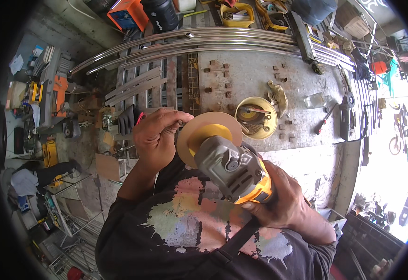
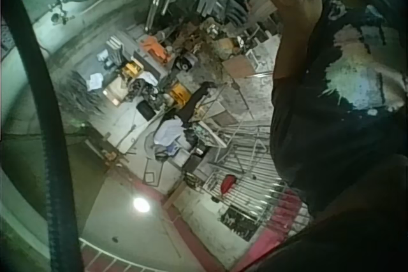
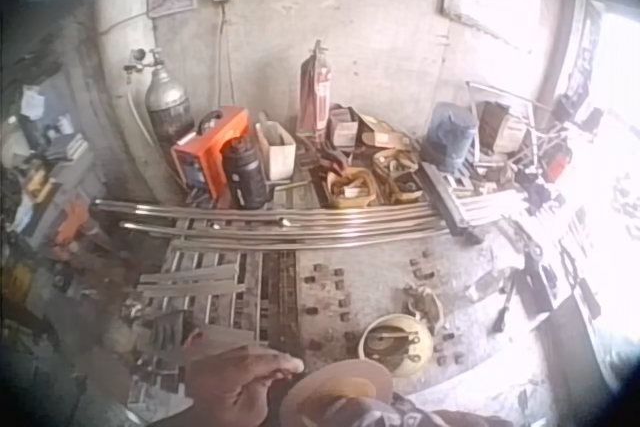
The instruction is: Drill holes in small metal components using a drill press and refine them with an angle grinder.
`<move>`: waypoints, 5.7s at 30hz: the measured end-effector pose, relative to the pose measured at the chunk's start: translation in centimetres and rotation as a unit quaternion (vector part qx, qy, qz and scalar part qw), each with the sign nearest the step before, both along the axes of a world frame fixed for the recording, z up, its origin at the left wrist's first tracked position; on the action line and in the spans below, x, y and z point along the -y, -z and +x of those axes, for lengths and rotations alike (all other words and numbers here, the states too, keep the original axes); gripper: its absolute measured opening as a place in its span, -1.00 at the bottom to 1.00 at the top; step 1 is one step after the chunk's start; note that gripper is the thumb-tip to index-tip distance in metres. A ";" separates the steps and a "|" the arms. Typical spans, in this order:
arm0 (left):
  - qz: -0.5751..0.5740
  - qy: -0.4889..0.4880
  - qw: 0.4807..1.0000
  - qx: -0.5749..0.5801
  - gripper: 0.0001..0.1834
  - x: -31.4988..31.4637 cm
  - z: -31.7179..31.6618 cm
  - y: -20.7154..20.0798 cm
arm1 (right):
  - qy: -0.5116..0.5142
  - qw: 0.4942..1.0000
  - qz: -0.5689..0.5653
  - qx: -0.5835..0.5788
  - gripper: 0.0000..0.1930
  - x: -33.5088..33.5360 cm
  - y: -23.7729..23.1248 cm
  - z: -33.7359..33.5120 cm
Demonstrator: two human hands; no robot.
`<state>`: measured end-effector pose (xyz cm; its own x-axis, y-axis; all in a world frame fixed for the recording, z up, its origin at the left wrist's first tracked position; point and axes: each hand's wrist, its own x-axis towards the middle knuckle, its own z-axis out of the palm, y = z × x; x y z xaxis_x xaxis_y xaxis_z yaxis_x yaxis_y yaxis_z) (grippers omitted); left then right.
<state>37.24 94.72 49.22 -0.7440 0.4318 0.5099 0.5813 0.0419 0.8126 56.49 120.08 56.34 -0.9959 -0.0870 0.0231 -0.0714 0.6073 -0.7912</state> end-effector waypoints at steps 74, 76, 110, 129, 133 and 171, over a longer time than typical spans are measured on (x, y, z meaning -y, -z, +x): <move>0.169 -0.347 0.788 0.480 -0.78 15.2 25.7 4.9 | -0.189 0.916 -0.228 0.271 -0.30 2.3 6.7 -8.4; 0.182 -0.349 0.788 0.473 -0.79 18.1 27.2 5.5 | -0.241 0.911 -0.158 0.295 -0.35 4.9 6.4 -9.1; -0.485 -0.258 0.731 0.405 -0.74 72.9 21.1 21.7 | 0.226 0.860 0.433 0.146 -0.04 21.7 32.9 -27.4; -0.587 -0.424 0.611 0.320 -0.79 94.0 3.7 17.0 | 0.357 0.823 0.353 0.268 0.14 26.6 34.2 -29.4; -0.599 -0.350 0.655 0.299 -0.72 94.6 -7.0 16.8 | 0.403 0.815 0.322 0.262 0.03 25.9 34.6 -26.8; -0.573 0.275 0.772 -0.008 -0.86 102.5 -36.6 44.4 | -0.056 0.862 0.391 0.317 -0.69 93.4 61.1 -29.6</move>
